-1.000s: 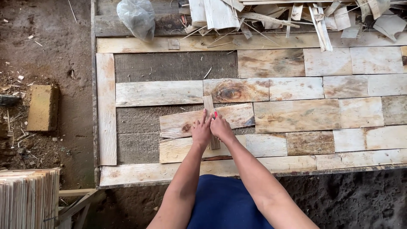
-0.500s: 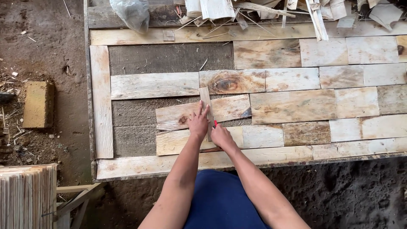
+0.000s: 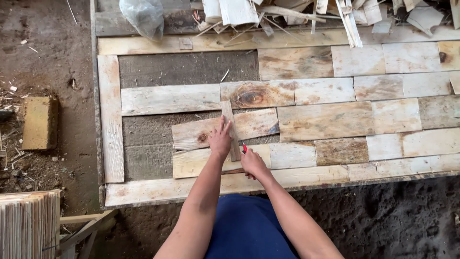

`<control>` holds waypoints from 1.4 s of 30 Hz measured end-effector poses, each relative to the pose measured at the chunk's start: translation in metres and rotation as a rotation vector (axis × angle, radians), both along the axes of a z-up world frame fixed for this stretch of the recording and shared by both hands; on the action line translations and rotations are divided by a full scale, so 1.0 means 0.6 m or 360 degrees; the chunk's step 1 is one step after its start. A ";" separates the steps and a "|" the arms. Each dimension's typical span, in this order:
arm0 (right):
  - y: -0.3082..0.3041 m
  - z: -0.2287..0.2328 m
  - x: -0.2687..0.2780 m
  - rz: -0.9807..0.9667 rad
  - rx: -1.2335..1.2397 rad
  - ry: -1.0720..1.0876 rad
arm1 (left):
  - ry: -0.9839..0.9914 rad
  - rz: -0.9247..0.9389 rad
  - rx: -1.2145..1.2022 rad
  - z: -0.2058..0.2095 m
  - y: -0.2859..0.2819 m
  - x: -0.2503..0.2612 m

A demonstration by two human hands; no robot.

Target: The person uses a utility knife to cut and trim small wooden planks on a workbench. They repeatedly position the planks, score the wood, and break off pieces to fit them into a partially assembled wooden frame.

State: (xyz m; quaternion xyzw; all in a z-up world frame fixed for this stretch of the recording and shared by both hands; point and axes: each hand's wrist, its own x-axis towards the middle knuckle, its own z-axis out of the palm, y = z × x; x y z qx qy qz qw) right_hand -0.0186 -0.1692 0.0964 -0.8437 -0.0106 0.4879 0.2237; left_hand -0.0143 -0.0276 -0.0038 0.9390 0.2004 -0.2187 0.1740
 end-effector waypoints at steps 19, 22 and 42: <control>0.124 0.051 0.117 0.0084 -0.0053 -0.0229 | 0.0065 -0.0009 -0.0062 0.008 0.011 0.007; 0.131 0.072 0.117 0.0141 -0.0111 -0.0209 | 0.0064 -0.0020 -0.0069 0.016 0.011 0.005; 0.076 -0.167 0.091 0.0140 -0.0214 -0.0177 | 0.0060 0.0055 -0.0063 -0.048 0.005 0.009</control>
